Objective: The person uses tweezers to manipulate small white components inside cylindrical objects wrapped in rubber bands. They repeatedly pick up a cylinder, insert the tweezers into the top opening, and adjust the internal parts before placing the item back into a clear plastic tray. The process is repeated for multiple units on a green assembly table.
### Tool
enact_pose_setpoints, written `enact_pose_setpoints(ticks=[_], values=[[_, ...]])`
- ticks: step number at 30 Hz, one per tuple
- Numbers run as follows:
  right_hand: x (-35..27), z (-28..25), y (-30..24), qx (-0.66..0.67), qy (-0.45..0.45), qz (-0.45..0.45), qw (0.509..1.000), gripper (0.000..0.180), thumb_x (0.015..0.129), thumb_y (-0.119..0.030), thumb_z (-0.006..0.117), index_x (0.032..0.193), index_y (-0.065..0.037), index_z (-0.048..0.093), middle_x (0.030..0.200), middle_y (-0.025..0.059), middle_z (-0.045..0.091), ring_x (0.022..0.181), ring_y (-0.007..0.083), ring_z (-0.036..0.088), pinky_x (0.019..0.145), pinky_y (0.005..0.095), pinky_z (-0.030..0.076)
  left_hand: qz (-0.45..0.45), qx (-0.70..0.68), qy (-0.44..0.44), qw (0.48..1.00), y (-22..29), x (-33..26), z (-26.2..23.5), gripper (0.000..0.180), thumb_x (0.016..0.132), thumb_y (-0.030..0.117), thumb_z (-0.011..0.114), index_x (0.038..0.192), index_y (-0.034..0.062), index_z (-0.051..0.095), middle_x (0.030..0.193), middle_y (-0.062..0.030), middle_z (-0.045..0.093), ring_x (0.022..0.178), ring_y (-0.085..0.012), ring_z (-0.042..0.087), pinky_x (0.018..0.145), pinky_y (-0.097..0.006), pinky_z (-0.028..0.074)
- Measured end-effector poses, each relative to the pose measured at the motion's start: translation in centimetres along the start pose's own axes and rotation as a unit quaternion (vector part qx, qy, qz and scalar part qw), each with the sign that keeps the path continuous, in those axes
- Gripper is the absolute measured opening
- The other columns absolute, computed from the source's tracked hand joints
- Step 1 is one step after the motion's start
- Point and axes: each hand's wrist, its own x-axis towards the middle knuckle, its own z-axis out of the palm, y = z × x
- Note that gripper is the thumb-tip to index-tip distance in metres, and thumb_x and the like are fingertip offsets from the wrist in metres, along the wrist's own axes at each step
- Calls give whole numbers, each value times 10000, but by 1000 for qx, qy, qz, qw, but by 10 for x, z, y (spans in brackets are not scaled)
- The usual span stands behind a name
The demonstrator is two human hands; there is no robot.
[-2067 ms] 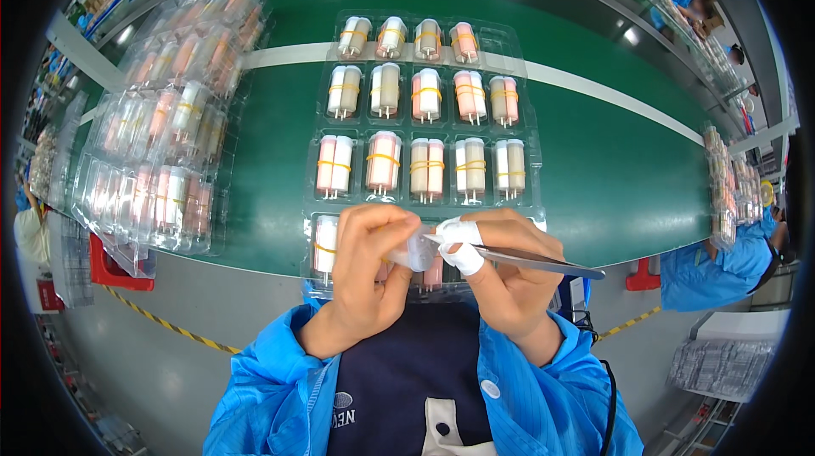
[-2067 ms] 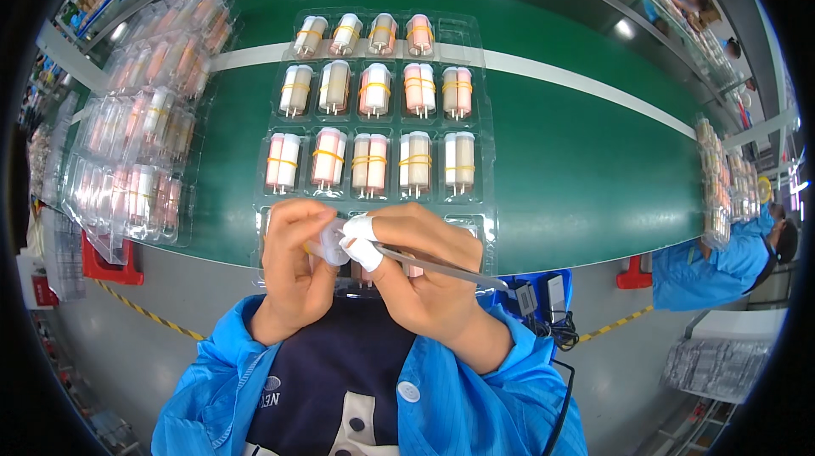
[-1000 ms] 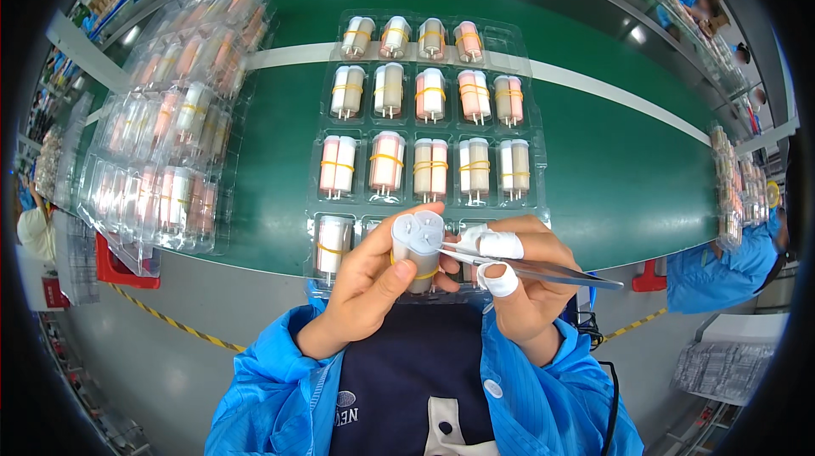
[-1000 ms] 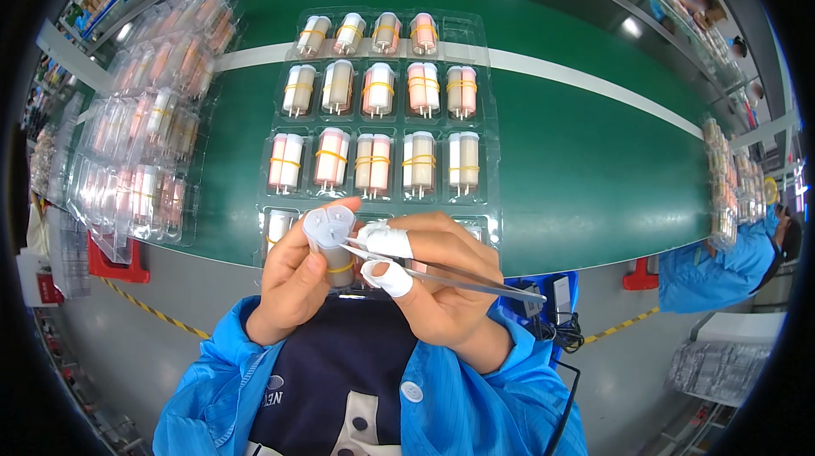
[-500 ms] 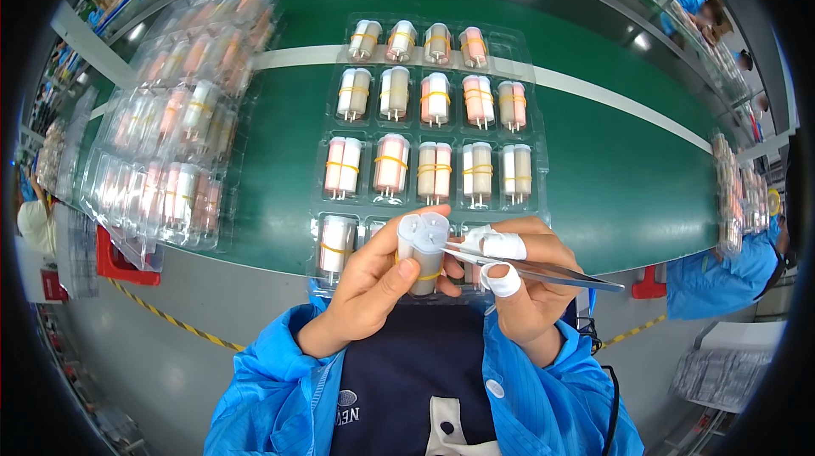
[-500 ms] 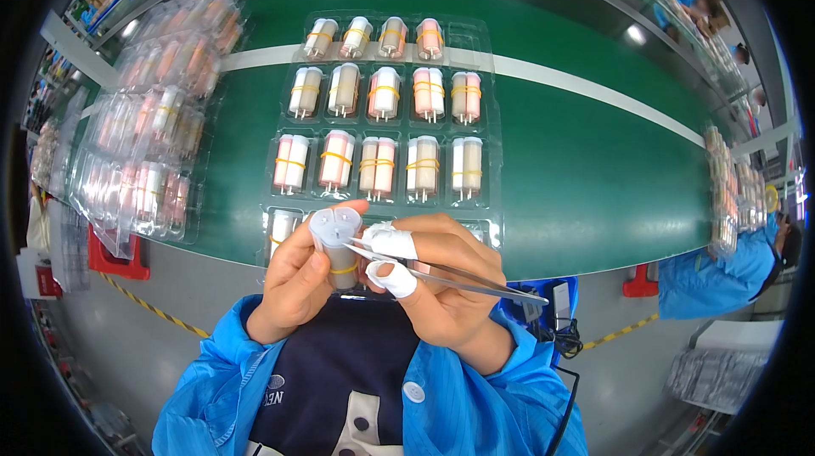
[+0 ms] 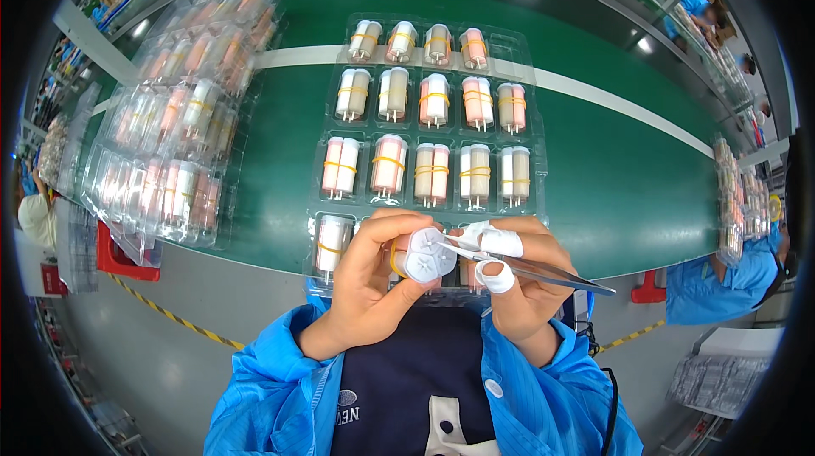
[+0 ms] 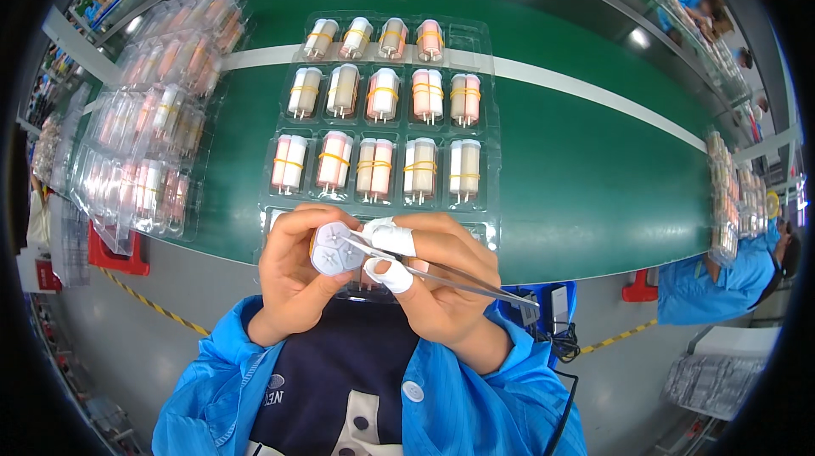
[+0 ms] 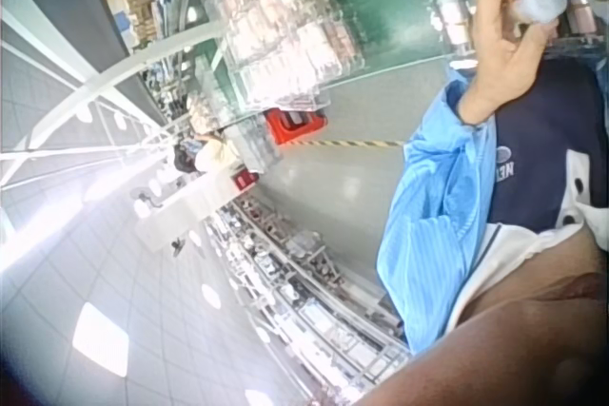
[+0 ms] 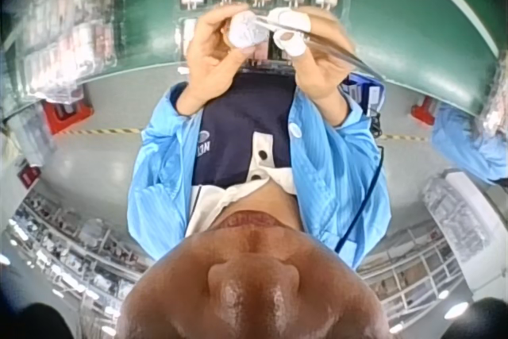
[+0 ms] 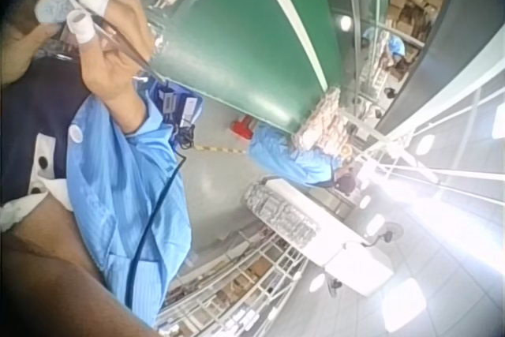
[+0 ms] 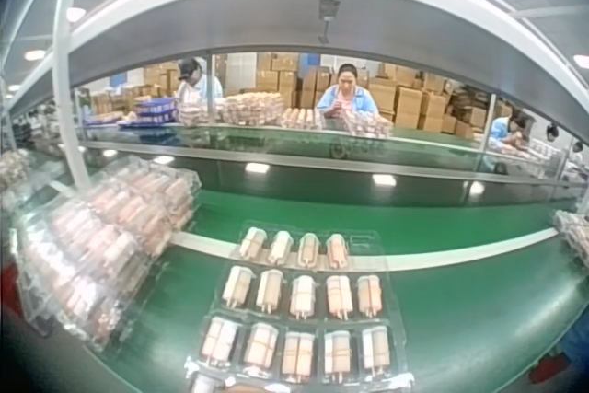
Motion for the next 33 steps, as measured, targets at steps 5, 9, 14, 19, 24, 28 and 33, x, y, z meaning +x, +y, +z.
enact_pose_setpoints(ticks=[5,9,14,19,24,28,33], values=[[0,1,-1,17,3,0,1000,198,750,-73,730,910,24,665,877,187,655,744,212,643,629,287,513,21,39,-4,999,1,1,2,427,827,-12,591,1224,-31,434,1165,-158,460,1051,-209,523,871,-319,460],[1,2,-1,-5,2,-11,1000,200,744,-73,736,908,17,666,875,183,656,734,211,644,617,286,511,28,44,7,999,-1,-2,3,421,825,-15,597,1217,-25,444,1171,-166,463,1047,-220,520,878,-324,447],[1,2,-2,8,-3,-20,1000,194,742,-67,739,905,11,668,869,181,658,723,209,647,611,289,515,49,64,6,997,-2,-3,2,415,821,-8,612,1207,-16,459,1168,-174,473,1049,-234,510,887,-330,427],[2,2,-2,6,-21,-47,999,184,745,-59,735,901,11,667,868,181,660,718,209,651,602,284,518,71,75,1,995,-3,-3,1,410,818,-15,614,1199,-10,464,1165,-177,479,1047,-234,510,883,-325,427],[1,4,-2,-7,-6,-25,1000,174,741,-58,736,885,10,666,862,185,661,718,212,653,602,283,518,74,76,8,994,-6,-3,1,420,809,-23,620,1199,-5,464,1162,-180,481,1043,-237,510,879,-322,427],[6,3,-2,-9,-26,-49,998,169,735,-52,739,875,10,667,853,192,661,709,215,655,593,281,517,76,73,6,994,-6,-3,1,424,807,-29,618,1200,-4,462,1162,-178,479,1043,-235,508,880,-321,424],[7,0,3,-41,-41,-89,994,187,722,-63,749,875,7,669,847,202,660,694,222,655,584,283,515,73,67,8,995,-4,-3,2,420,809,-33,613,1198,-6,458,1163,-174,469,1052,-231,501,892,-324,415]])
